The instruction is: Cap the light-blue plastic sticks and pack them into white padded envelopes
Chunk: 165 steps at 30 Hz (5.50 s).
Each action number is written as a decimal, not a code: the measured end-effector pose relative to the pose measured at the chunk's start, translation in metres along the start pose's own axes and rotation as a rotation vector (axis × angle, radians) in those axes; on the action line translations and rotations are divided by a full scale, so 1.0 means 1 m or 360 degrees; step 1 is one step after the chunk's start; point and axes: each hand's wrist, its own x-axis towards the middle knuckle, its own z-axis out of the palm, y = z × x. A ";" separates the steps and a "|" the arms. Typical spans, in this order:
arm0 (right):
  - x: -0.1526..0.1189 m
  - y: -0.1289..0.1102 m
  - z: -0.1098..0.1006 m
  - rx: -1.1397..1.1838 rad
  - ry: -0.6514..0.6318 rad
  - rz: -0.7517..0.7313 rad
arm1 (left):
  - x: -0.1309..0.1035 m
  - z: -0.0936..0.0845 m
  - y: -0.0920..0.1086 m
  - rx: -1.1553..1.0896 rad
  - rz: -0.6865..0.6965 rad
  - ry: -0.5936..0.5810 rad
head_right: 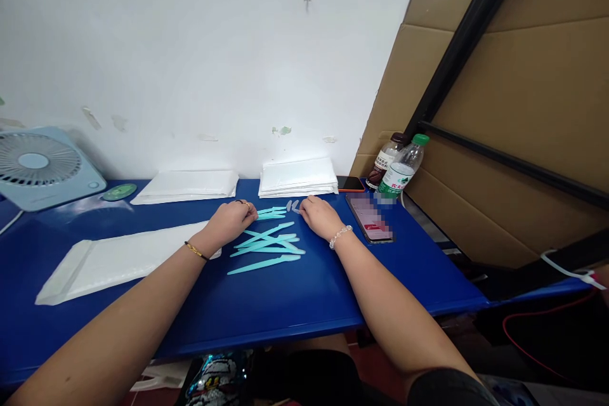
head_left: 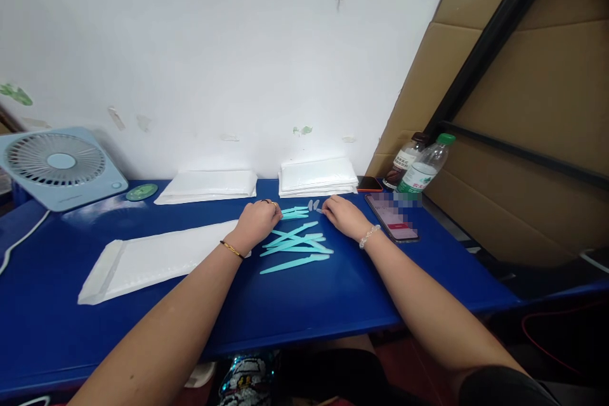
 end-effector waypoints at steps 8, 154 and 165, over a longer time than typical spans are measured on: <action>-0.002 -0.011 -0.007 0.0471 0.0019 -0.0106 | 0.000 -0.005 0.005 -0.0193 0.0011 0.0012; -0.003 -0.023 0.001 0.1777 0.0212 0.0262 | -0.022 -0.040 -0.049 -0.0943 -0.1045 0.0021; -0.008 -0.013 -0.027 0.1541 -0.0120 0.0066 | -0.026 -0.056 0.000 0.0360 0.0300 -0.0664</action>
